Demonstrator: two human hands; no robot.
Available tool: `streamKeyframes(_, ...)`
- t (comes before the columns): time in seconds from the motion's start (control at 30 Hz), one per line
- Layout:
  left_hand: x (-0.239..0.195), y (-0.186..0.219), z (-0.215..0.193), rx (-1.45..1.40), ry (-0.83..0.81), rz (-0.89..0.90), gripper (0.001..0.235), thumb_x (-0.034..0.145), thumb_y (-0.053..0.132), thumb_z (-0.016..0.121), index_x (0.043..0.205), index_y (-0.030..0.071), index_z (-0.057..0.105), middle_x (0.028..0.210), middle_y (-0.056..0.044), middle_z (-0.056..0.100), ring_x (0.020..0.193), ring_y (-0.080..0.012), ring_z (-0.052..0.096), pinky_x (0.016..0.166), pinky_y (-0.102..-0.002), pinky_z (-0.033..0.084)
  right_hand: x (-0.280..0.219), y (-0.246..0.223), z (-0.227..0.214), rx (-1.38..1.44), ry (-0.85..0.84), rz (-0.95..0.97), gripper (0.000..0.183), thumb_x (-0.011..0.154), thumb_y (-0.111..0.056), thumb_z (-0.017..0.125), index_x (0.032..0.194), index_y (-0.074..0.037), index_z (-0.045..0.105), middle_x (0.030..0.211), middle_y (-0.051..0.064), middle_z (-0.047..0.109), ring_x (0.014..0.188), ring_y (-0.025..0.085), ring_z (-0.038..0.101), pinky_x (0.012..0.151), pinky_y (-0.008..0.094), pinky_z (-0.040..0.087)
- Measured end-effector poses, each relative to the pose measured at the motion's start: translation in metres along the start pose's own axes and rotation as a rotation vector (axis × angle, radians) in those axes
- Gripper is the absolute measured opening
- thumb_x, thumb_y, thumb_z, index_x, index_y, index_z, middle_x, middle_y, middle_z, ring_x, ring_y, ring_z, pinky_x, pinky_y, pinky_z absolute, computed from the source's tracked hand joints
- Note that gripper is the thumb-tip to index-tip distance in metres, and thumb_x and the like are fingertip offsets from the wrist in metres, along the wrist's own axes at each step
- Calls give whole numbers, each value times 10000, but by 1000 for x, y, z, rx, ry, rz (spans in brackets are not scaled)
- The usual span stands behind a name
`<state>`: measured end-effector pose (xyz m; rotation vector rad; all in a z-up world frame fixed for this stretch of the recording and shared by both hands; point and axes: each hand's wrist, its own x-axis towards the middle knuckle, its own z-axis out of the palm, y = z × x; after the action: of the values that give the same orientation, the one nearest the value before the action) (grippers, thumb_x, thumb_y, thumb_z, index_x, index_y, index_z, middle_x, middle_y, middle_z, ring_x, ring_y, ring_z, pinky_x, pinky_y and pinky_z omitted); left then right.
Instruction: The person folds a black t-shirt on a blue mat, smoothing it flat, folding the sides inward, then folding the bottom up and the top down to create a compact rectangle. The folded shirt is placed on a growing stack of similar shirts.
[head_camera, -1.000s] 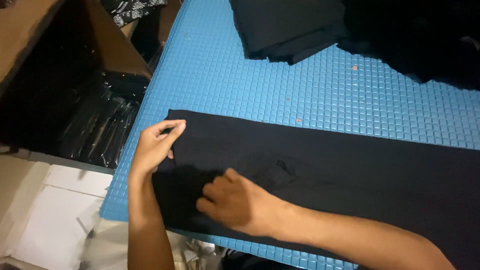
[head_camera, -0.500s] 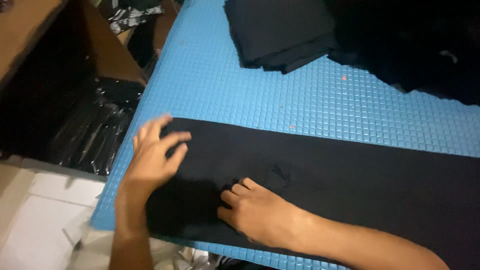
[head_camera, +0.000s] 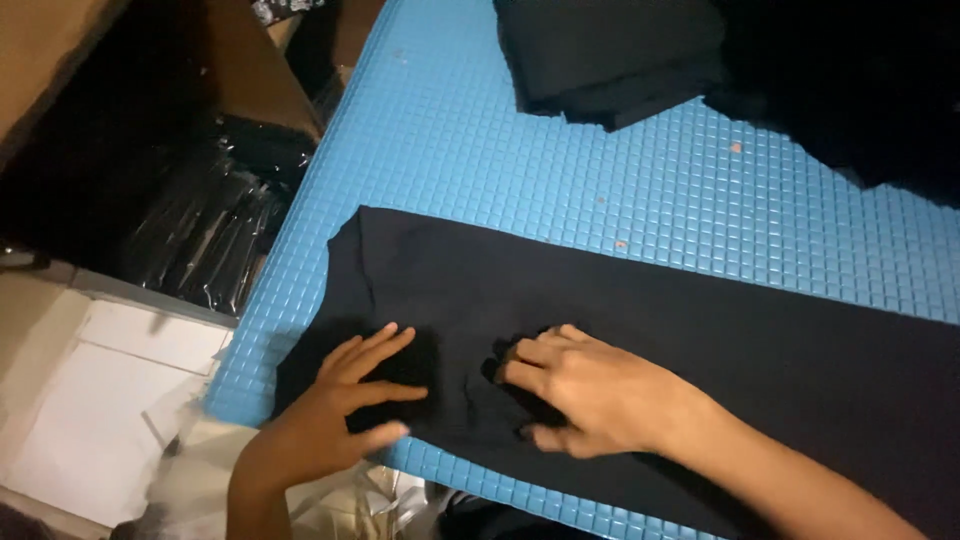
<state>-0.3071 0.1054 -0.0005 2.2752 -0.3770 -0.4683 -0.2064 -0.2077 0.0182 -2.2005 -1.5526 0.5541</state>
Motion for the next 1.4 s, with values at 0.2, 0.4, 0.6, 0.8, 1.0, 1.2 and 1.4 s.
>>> streamKeyframes(0.2, -1, 12, -7, -68, 182, 70, 225, 918, 119, 659, 1084, 141, 809, 1551, -56, 552, 1538, -242, 340, 1244, -509, 147, 0, 1, 3, -186, 65, -150, 90, 951, -161, 691, 974, -87, 645, 907, 75, 612, 740, 292, 623, 824, 417, 466)
streamKeyframes(0.4, 29, 27, -14, -55, 376, -206, 353, 1003, 405, 480, 1148, 154, 680, 1283, -33, 727, 1539, -300, 398, 1088, -503, 409, 3, 1, 9, -185, 132, -95, 381, 906, -179, 733, 1233, -51, 585, 1067, 122, 649, 805, 316, 643, 780, 410, 474)
streamKeyframes(0.6, 57, 24, -26, -273, 687, -197, 303, 1041, 223, 536, 1304, 89, 603, 1039, -195, 765, 964, -433, 744, 936, -514, 534, 5, 33, 11, 501, 547, 397, 265, 927, -63, 595, 1171, -11, 682, 797, 155, 741, 794, 365, 764, 723, 442, 594)
streamKeyframes(0.8, 43, 18, -26, -240, 472, -278, 778, 841, 257, 815, 1507, 134, 431, 998, -117, 770, 1083, -317, 727, 1096, -489, 462, 8, 28, -1, 784, 478, 618, 486, 884, 7, 653, 1350, -78, 548, 819, 115, 699, 856, 295, 742, 809, 465, 613)
streamKeyframes(1.0, 25, -3, -26, -111, 488, -143, 209, 848, 180, 809, 1050, 131, 793, 1045, -92, 799, 1043, -314, 731, 1042, -472, 480, 8, 38, -3, 769, 401, 633, 302, 938, -58, 568, 1235, -11, 594, 852, 128, 664, 826, 279, 657, 750, 453, 592)
streamKeyframes(1.2, 21, -1, -24, 118, 375, -294, 212, 899, 367, 753, 1009, 203, 832, 956, -22, 846, 1123, -231, 715, 1171, -430, 351, 13, 14, -16, 290, 192, 693, 187, 898, -267, 722, 979, -98, 720, 947, 128, 740, 912, 332, 729, 769, 435, 597)
streamKeyframes(1.4, 45, -24, -20, 398, 611, 44, 242, 814, 343, 800, 1034, 246, 769, 970, -13, 711, 930, -245, 652, 892, -419, 434, -6, 25, -8, 170, 301, 492, 573, 900, -405, 769, 1316, -98, 520, 1259, 125, 582, 1144, 316, 569, 940, 444, 469)
